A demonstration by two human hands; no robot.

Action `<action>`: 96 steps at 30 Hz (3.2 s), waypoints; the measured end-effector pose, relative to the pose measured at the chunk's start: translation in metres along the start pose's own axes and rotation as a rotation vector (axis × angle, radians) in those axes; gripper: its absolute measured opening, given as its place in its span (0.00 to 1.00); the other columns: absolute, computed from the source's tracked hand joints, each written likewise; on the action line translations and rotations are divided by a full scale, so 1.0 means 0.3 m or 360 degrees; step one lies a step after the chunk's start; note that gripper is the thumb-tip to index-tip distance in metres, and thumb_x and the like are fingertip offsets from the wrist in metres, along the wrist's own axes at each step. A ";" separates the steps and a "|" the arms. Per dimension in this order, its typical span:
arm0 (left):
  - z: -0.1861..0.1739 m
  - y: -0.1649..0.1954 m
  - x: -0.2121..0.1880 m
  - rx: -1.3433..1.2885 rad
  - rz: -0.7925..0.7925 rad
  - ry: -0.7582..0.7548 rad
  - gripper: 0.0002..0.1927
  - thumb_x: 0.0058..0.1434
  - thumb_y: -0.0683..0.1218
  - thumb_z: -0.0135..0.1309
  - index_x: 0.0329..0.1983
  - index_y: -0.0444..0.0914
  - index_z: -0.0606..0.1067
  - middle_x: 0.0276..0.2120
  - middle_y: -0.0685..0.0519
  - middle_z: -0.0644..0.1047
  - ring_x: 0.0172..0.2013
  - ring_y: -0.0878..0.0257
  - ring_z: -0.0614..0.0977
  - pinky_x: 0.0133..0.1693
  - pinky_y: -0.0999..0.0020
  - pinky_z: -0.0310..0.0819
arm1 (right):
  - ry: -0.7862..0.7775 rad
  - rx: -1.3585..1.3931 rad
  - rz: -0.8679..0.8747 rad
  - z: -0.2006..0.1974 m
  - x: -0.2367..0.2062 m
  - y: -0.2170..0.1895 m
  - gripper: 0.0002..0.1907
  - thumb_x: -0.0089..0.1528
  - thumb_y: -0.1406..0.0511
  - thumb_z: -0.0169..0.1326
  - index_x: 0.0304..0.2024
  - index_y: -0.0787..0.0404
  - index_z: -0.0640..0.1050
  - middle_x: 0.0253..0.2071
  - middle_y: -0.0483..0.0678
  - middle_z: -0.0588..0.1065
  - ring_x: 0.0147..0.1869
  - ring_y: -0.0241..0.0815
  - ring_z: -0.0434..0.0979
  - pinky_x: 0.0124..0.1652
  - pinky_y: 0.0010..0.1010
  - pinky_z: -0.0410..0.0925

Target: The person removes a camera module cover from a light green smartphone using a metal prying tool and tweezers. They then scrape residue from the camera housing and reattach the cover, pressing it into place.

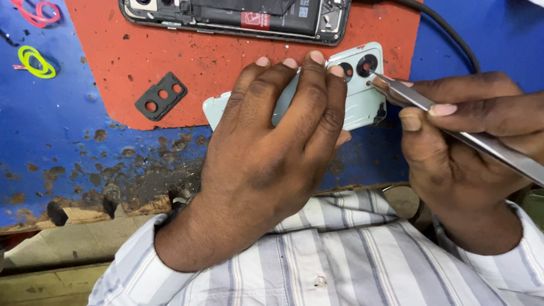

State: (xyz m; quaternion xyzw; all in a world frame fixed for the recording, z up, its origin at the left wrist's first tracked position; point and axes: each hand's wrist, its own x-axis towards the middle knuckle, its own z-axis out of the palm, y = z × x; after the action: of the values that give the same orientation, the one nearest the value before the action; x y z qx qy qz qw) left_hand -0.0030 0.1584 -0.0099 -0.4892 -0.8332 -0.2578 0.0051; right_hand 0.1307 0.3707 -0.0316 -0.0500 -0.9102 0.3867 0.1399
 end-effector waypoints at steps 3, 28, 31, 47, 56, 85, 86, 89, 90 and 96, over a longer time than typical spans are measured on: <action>-0.005 0.001 0.001 0.0023 0.0001 -0.0002 0.25 0.69 0.52 0.55 0.59 0.27 0.73 0.55 0.38 0.73 0.52 0.45 0.76 0.58 0.44 0.73 | -0.0014 0.0067 0.0098 0.005 0.007 -0.008 0.11 0.68 0.78 0.54 0.49 0.75 0.67 0.47 0.59 0.75 0.38 0.40 0.79 0.37 0.21 0.72; 0.015 -0.006 -0.013 0.0035 -0.0015 0.0031 0.20 0.72 0.46 0.53 0.60 0.27 0.73 0.56 0.39 0.72 0.54 0.47 0.76 0.61 0.45 0.73 | 0.0108 -0.0039 -0.0137 0.014 0.005 -0.008 0.06 0.75 0.77 0.55 0.50 0.75 0.71 0.47 0.63 0.79 0.39 0.41 0.82 0.37 0.20 0.74; 0.016 -0.004 -0.012 -0.0009 -0.0037 0.0037 0.20 0.71 0.46 0.54 0.59 0.27 0.74 0.54 0.39 0.73 0.53 0.46 0.76 0.60 0.44 0.73 | 0.0077 -0.0018 -0.0168 0.010 0.007 -0.016 0.06 0.77 0.76 0.54 0.51 0.75 0.70 0.49 0.61 0.79 0.43 0.42 0.81 0.42 0.21 0.75; 0.016 -0.004 -0.012 -0.0015 -0.0044 0.0059 0.19 0.73 0.46 0.52 0.59 0.27 0.74 0.54 0.39 0.73 0.54 0.46 0.76 0.61 0.45 0.73 | 0.0058 -0.0080 -0.0152 0.015 0.015 -0.030 0.07 0.74 0.76 0.55 0.51 0.73 0.70 0.46 0.64 0.78 0.39 0.42 0.81 0.37 0.22 0.73; 0.011 -0.003 -0.008 -0.0022 -0.0042 0.0060 0.20 0.71 0.47 0.53 0.58 0.28 0.74 0.54 0.39 0.73 0.53 0.46 0.76 0.60 0.45 0.73 | 0.0055 -0.0102 -0.0177 0.010 0.001 -0.010 0.09 0.77 0.75 0.56 0.52 0.73 0.68 0.49 0.62 0.79 0.43 0.41 0.83 0.40 0.21 0.75; 0.009 -0.005 -0.007 -0.0019 -0.0035 0.0037 0.20 0.71 0.47 0.53 0.59 0.27 0.74 0.55 0.38 0.73 0.53 0.46 0.76 0.60 0.45 0.73 | 0.0062 -0.0108 -0.0242 0.007 0.002 0.017 0.09 0.73 0.77 0.56 0.49 0.77 0.69 0.47 0.63 0.76 0.41 0.44 0.82 0.39 0.23 0.75; 0.009 -0.005 -0.008 -0.0023 -0.0037 0.0038 0.20 0.72 0.48 0.53 0.59 0.27 0.74 0.55 0.38 0.73 0.53 0.46 0.76 0.60 0.45 0.73 | 0.0060 -0.0106 -0.0235 0.006 0.001 0.018 0.09 0.73 0.77 0.57 0.49 0.76 0.69 0.47 0.63 0.76 0.41 0.44 0.82 0.39 0.23 0.76; 0.004 -0.005 -0.008 -0.0007 -0.0033 0.0033 0.21 0.71 0.48 0.53 0.59 0.27 0.74 0.55 0.39 0.73 0.54 0.46 0.76 0.60 0.45 0.72 | 0.0061 -0.0087 -0.0208 0.005 0.000 0.014 0.10 0.73 0.77 0.58 0.50 0.75 0.69 0.47 0.62 0.75 0.42 0.44 0.83 0.39 0.22 0.77; 0.003 -0.003 -0.007 -0.0003 -0.0032 0.0025 0.21 0.71 0.49 0.53 0.59 0.28 0.74 0.55 0.39 0.73 0.53 0.46 0.76 0.60 0.45 0.72 | 0.0063 -0.0092 -0.0200 0.003 0.000 0.011 0.10 0.73 0.76 0.58 0.50 0.75 0.69 0.47 0.62 0.75 0.42 0.44 0.83 0.40 0.22 0.77; -0.005 -0.002 -0.003 0.0021 -0.0017 0.0007 0.23 0.71 0.50 0.54 0.59 0.27 0.73 0.55 0.39 0.73 0.53 0.46 0.76 0.60 0.45 0.72 | 0.0039 -0.0147 -0.0168 -0.007 0.006 -0.005 0.08 0.71 0.76 0.58 0.47 0.75 0.71 0.46 0.60 0.75 0.41 0.43 0.82 0.40 0.23 0.75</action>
State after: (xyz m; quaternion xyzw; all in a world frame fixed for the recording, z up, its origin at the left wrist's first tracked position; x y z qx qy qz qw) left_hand -0.0035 0.1566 -0.0091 -0.4840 -0.8376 -0.2532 0.0087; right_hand 0.1296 0.3715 -0.0288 -0.0129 -0.9267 0.3356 0.1687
